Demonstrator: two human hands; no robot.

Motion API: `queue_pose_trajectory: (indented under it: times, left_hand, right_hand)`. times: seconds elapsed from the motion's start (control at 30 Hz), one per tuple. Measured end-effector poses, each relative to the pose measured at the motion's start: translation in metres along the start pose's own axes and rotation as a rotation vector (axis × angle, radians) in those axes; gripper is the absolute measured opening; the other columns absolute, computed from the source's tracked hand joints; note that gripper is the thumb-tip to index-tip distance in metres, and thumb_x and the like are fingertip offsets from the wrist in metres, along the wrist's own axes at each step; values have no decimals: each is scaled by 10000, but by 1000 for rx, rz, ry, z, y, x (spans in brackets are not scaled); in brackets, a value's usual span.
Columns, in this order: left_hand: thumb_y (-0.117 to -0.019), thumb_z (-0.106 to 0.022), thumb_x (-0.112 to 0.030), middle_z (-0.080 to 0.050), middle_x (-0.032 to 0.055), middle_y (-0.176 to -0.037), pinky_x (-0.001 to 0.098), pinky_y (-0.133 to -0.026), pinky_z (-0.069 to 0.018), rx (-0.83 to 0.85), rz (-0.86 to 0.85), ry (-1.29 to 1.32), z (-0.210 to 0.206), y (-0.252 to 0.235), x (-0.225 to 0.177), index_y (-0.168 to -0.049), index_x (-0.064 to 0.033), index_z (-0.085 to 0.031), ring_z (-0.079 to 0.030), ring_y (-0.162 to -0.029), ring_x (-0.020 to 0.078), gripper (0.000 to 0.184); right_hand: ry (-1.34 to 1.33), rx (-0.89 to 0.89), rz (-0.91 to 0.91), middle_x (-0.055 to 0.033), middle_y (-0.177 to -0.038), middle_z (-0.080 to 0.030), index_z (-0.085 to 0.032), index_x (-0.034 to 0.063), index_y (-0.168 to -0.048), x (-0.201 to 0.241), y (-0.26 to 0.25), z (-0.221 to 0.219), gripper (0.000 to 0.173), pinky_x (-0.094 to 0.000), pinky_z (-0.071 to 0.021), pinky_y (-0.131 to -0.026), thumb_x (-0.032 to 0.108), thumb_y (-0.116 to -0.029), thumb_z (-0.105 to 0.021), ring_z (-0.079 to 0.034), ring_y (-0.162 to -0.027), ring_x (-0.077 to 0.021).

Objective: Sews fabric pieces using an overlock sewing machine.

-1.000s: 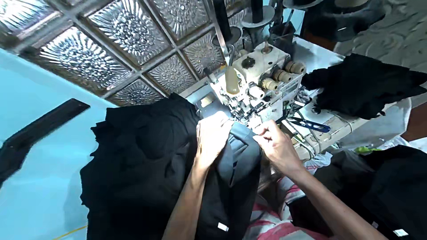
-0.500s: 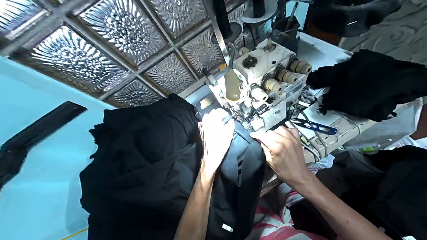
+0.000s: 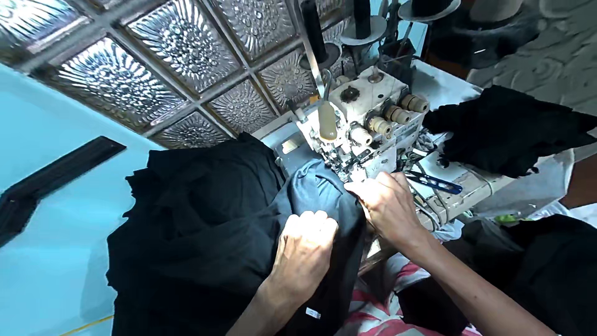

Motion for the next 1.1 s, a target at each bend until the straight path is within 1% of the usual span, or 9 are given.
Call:
queue_pose_trajectory:
  times: [0.27,0.37,0.47,0.57,0.63,0.73,0.87,1.0,1.1]
  left_hand:
    - [-857,-690,-256,-616,40,-756,339,-396,-447,187,-176,297,41,11,-14,-742,-103,-642,-608,-537,182,197]
    - [-861,-713,-186,-599,53,-717,381,-398,-442,399,-189,172,51,11,-17,-757,-91,-661,-608,-530,235,150]
    - [-927,-687,-86,-642,119,-763,486,-524,-488,656,-81,194,44,11,-3,-933,-50,-677,-657,-654,343,37]
    - [-960,-577,-41,-636,111,-759,477,-532,-499,478,-77,250,31,14,19,-996,-56,-692,-658,-655,324,121]
    - [-913,-600,-119,-619,50,-722,450,-522,-501,312,-16,269,24,13,44,-865,-100,-700,-650,-645,252,113]
    - [-978,-609,-287,-586,15,-683,433,-590,-474,336,194,341,14,2,82,-814,-118,-667,-618,-673,199,243]
    - [-1033,-570,-155,-651,124,-758,509,-651,-520,166,387,309,-9,-6,96,-984,-60,-680,-680,-749,319,154]
    - [-905,-629,-23,-652,115,-878,450,-594,-543,-226,319,325,-20,3,88,-914,-35,-688,-677,-730,271,61]
    - [-877,-588,-20,-680,110,-960,389,-739,-570,-347,216,303,-7,13,71,-849,-34,-684,-685,-903,253,101]
  right_hand:
    - [15,45,359,-147,-1038,-711,-731,94,-925,16,-13,6,130,-530,-483,-807,32,-911,-618,-665,-943,-355]
    - [-401,436,635,-75,-921,-709,-693,102,-820,46,2,28,123,-512,-460,-988,46,-899,-618,-660,-1056,-300]
    - [-725,773,737,-65,-749,-695,-695,79,-800,61,21,49,135,-462,-499,-975,117,-914,-634,-708,-841,-257]
    - [-625,643,543,-35,-638,-582,-643,78,-866,40,9,56,187,-343,-498,-546,178,-994,-552,-612,-581,-179]
    - [-362,454,359,-68,-666,-632,-681,76,-947,24,-3,54,158,-402,-528,-499,156,-996,-554,-652,-568,-227]
    - [-98,166,259,-134,-732,-681,-721,21,-931,10,-13,35,113,-461,-537,-505,62,-956,-618,-691,-614,-312]
    - [7,-41,313,-159,-861,-727,-750,15,-948,9,-14,4,129,-454,-565,-672,13,-922,-623,-714,-804,-342]
    - [-167,-59,216,-117,-944,-766,-795,55,-961,2,-6,1,216,-398,-571,-829,40,-914,-584,-727,-920,-274]
    - [-342,-49,172,-102,-976,-764,-791,61,-991,-4,2,8,227,-343,-547,-887,47,-904,-582,-709,-974,-210]
Point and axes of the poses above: each hand's wrist, its own y-axis away from the middle knuckle, its own z-axis out of the back of the hand, x = y × z, the point moved 6 cm from there along -y, towards the middle knuckle
